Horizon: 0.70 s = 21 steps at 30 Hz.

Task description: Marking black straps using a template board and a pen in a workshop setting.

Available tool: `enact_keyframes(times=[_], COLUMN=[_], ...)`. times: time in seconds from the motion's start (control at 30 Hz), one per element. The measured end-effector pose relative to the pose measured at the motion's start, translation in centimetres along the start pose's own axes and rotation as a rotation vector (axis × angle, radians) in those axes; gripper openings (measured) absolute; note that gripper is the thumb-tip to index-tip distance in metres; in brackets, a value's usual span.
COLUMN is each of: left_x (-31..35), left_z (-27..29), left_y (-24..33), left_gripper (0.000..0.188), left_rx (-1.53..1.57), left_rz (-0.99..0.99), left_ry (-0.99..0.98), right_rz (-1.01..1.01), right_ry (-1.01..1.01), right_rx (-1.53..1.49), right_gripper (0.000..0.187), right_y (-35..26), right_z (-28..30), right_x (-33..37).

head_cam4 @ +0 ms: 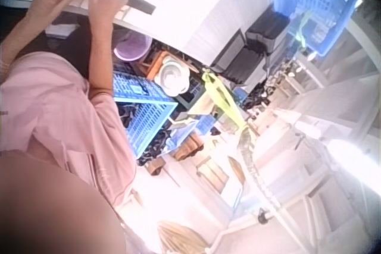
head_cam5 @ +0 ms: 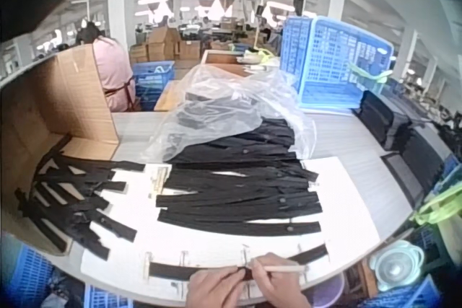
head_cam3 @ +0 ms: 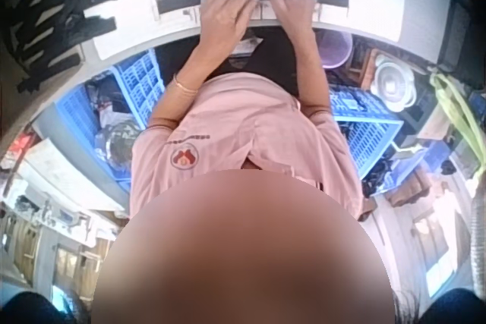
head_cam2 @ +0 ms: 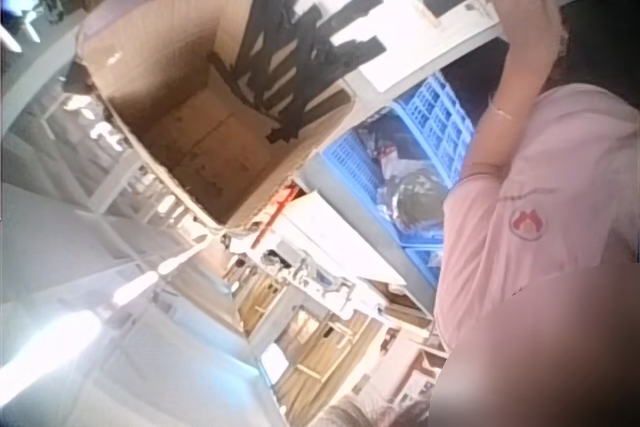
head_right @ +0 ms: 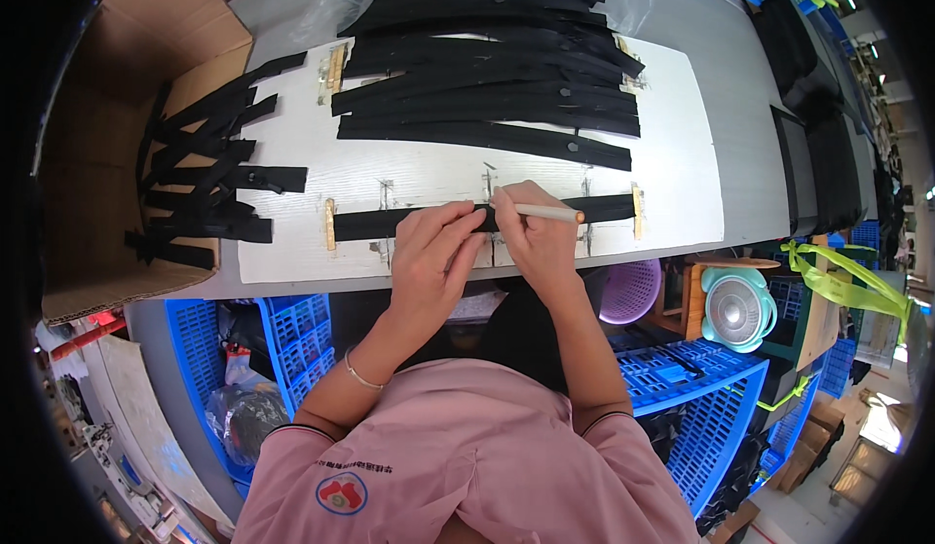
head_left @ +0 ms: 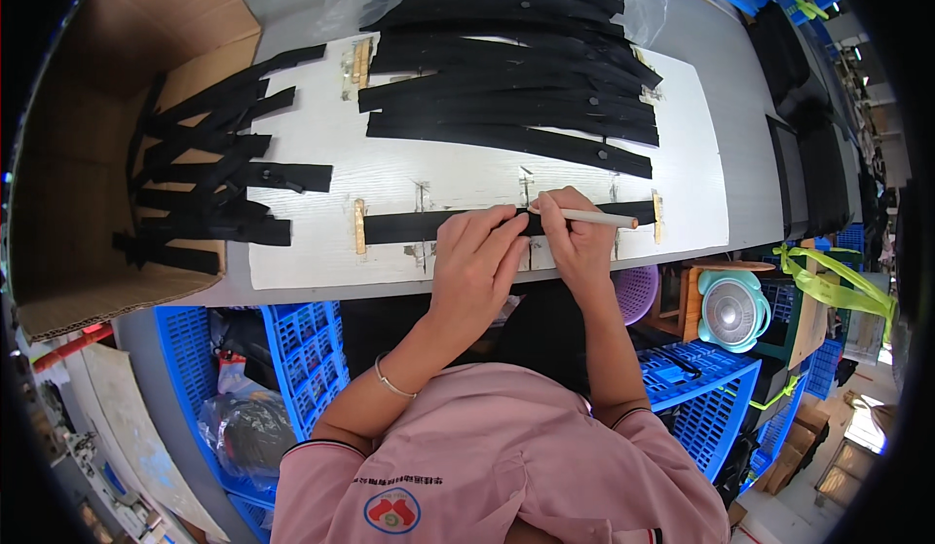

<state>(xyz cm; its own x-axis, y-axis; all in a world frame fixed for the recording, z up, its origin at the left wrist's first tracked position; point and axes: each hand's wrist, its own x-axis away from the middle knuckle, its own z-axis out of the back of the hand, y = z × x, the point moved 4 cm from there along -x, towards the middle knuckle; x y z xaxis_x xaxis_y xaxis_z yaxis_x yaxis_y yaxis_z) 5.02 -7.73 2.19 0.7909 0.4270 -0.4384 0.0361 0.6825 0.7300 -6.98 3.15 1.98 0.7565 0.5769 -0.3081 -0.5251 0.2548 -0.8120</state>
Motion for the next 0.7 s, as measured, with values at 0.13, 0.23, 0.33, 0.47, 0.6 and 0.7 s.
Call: enact_keyframes(times=[0.13,0.23,0.33,0.47,0.6,0.7], left_x=[-0.92,-0.87,-0.87,-0.94,-1.04,-1.08], left_z=[-0.95,-1.12,-1.2,-1.18,-1.25,-1.34], left_y=[-0.34,-0.41,-0.44,-0.49,-0.36,-0.36], left_gripper=[0.017,0.014,0.014,0.014,0.016,0.016], left_rx=[-0.072,-0.068,-0.076,-0.083,-0.087,-0.089], left_rz=[0.001,0.003,0.004,0.003,-0.008,-0.016], left_ry=[0.012,0.013,0.03,0.02,0.026,0.024], right_rz=[-0.002,0.0,-0.072,0.075,0.174,0.116], right_ry=[0.014,0.06,0.034,-0.015,-0.018,-0.083], right_rx=[-0.021,-0.036,-0.209,-0.123,-0.05,-0.093], right_gripper=[0.017,0.016,0.017,0.02,0.019,0.019], right_y=[-0.04,0.18,0.82,0.6,0.41,0.65], right_z=[0.07,0.41,0.7,0.52,0.41,0.61], right_x=[-0.01,0.14,0.44,0.2,0.12,0.23])
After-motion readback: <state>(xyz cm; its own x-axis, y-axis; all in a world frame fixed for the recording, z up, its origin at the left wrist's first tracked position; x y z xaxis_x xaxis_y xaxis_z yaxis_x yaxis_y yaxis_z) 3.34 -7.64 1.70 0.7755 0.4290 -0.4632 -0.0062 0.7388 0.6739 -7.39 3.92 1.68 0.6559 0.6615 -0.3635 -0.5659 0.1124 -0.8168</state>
